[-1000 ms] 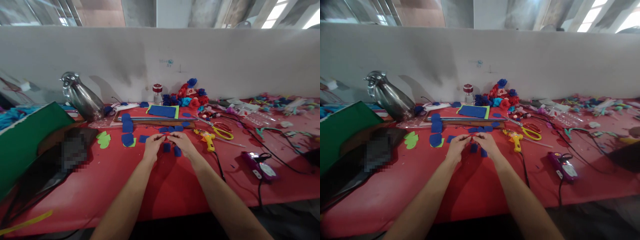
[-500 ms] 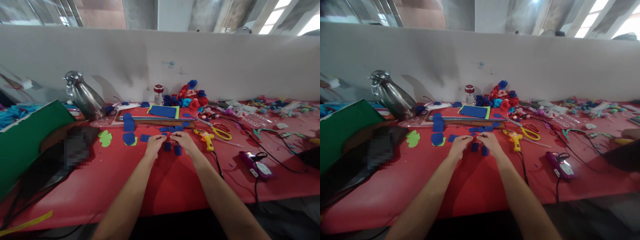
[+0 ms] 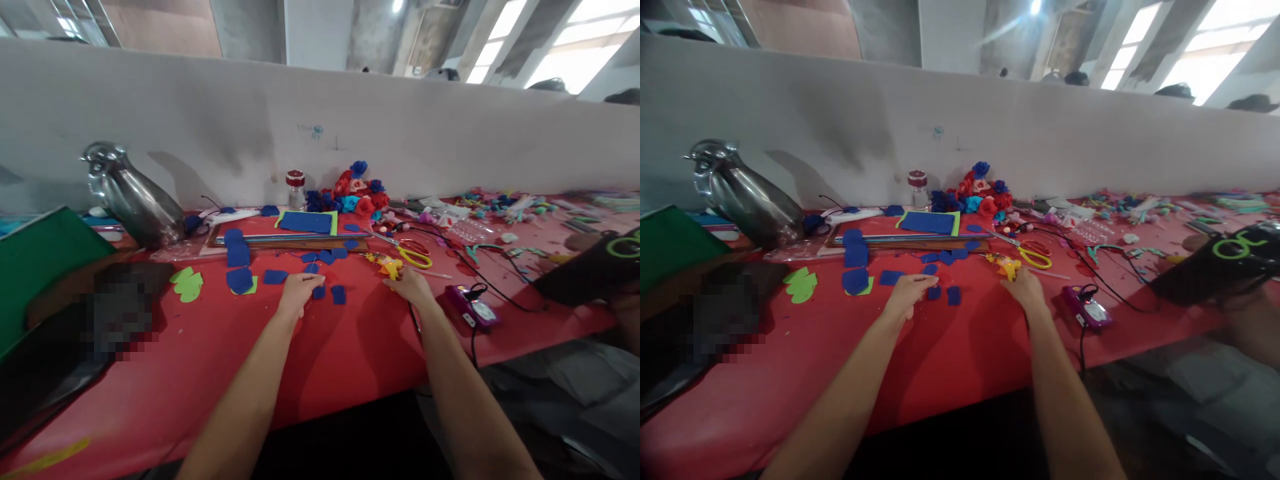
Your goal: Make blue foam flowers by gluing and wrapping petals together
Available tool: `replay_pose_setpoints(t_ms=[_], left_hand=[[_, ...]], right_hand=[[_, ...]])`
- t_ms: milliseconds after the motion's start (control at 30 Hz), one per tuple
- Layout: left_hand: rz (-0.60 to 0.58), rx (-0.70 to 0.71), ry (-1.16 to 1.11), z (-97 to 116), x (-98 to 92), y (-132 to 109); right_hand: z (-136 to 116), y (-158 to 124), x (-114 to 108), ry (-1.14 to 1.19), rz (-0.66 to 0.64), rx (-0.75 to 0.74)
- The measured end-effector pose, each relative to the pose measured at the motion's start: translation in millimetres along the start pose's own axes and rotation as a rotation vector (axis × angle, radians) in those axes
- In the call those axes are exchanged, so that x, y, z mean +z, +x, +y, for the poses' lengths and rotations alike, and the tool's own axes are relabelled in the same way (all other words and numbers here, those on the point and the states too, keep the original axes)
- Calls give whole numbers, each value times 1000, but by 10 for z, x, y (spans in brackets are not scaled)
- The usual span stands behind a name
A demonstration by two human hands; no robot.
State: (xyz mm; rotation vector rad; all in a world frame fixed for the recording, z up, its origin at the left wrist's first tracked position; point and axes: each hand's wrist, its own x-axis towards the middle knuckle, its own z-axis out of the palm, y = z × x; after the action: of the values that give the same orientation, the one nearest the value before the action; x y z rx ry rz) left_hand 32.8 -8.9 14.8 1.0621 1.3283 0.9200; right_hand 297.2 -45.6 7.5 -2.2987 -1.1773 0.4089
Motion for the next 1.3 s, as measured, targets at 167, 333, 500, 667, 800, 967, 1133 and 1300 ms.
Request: replay_pose_setpoints(t_ms=[167,333,500,667,800,967,1133,1300], left_hand=[[-6,8,44,-42,-18,41],[6,32,86,-92,-2,63],[67,25,93,-75,17,49],[82,30,162,-111,33,80],[88,81,241,-213,56,154],[87,118,370,-278,60,206],[74,117,426,-248,47,199],[62,144,474,-215,50,176]], right_hand=[[19,-5,58,212,-69,39],[-28,-210,20,478,-173,17],[-144,-446,-110,937,-430,-97],[-279,-644,-117,899,-498,-157],[-340,-704,-39,724,-515,-201],[-304,-678,61,514,-428,-285],[-279,-683,116,385,-401,-371],[-291,-697,162,333,-395,-408]])
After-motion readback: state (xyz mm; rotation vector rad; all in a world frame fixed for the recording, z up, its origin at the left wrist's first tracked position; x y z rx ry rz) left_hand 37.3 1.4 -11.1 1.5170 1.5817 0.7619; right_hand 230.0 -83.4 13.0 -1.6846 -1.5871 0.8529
